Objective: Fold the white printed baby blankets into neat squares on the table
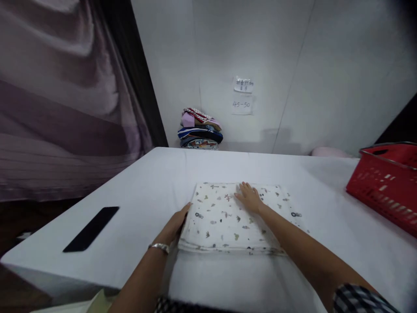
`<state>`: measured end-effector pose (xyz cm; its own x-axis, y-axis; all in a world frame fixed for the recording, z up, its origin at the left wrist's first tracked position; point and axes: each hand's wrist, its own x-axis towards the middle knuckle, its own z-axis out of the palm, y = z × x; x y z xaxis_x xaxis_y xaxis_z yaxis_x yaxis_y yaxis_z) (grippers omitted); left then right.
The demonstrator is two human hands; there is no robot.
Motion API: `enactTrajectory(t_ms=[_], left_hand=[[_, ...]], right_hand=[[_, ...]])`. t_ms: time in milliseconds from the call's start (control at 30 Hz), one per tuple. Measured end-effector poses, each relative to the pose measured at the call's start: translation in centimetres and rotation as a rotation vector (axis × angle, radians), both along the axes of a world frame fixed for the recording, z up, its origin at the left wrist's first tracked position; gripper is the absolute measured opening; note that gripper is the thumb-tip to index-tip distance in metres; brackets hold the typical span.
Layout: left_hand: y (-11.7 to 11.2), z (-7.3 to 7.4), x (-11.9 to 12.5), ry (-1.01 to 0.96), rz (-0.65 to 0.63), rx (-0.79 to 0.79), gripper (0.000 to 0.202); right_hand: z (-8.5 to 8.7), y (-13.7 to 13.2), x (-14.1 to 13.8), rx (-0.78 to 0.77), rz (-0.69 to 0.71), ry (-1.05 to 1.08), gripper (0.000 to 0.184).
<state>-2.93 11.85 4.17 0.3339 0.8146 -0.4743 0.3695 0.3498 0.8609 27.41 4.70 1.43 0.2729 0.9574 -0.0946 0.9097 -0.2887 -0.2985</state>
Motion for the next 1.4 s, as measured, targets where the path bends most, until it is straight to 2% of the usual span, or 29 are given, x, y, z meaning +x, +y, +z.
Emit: enactTrajectory(t_ms=[100, 267, 400, 467, 533, 600, 700, 800, 900, 967, 1033, 1100, 1167, 1267, 1333, 1400], left_hand=[[0.2, -0.3, 0.0, 0.001, -0.003, -0.041, 0.054], [1.0, -1.6, 0.0, 0.004, 0.003, -0.065, 0.05], [1.3, -2.0, 0.0, 0.029, 0.035, -0.012, 0.045], [1.2, -1.9, 0.0, 0.025, 0.027, 0.001, 0.044], [1.0, -1.7, 0.1, 0.013, 0.011, -0.003, 0.043], [0.9, -1.4, 0.1, 0.013, -0.005, -0.004, 0.041], [0.7, -1.1, 0.2, 0.012, -0.013, 0.012, 0.038], [0.5, -0.9, 0.3, 0.0, -0.001, 0.031, 0.038], [0.3, -0.4, 0.2, -0.039, -0.01, -0.015, 0.039], [0.1, 0.3, 0.3, -0.092, -0.045, -0.075, 0.04], [0.0, 1.4, 0.6, -0.133, -0.085, -0.101, 0.041], [-0.1, 3.1, 1.4, -0.151, -0.111, -0.076, 0.041], [-0.1, 5.1, 3.0, -0.172, -0.148, -0.026, 0.038], [-0.5, 8.3, 6.8, -0.208, -0.25, 0.039, 0.028], [-1.2, 10.0, 10.2, -0.227, -0.324, 0.207, 0.021], [-2.3, 11.1, 14.1, -0.17, -0.44, 0.351, 0.023]], right_hand=[[-0.3, 0.4, -0.4, 0.022, 0.027, -0.052, 0.071], [-1.7, 0.7, -0.8, 0.047, 0.048, -0.085, 0.07], [-0.7, 0.8, -0.1, 0.022, 0.059, 0.004, 0.069], [0.1, 0.1, 1.1, -0.009, 0.058, 0.047, 0.069], [0.6, -1.3, 2.9, 0.006, 0.007, 0.005, 0.068], [0.4, -3.0, 4.8, 0.043, -0.083, -0.105, 0.065], [-0.8, -5.5, 7.1, 0.025, -0.186, -0.187, 0.063], [-1.6, -6.5, 8.1, -0.01, -0.199, -0.169, 0.063], [-1.0, -6.3, 7.6, -0.028, -0.206, -0.143, 0.061], [-0.1, -5.9, 6.3, 0.001, -0.201, -0.119, 0.059], [0.6, -5.6, 4.1, 0.079, -0.141, -0.09, 0.059], [0.7, -5.4, 1.3, 0.138, 0.008, -0.059, 0.059], [0.3, -5.3, -1.4, 0.128, 0.173, -0.05, 0.058], [-0.9, -5.1, -3.7, 0.147, 0.237, 0.055, 0.052], [-1.1, -5.1, -3.5, 0.217, 0.176, 0.241, 0.049], [-0.7, -5.6, -2.2, 0.303, 0.066, 0.452, 0.05]])
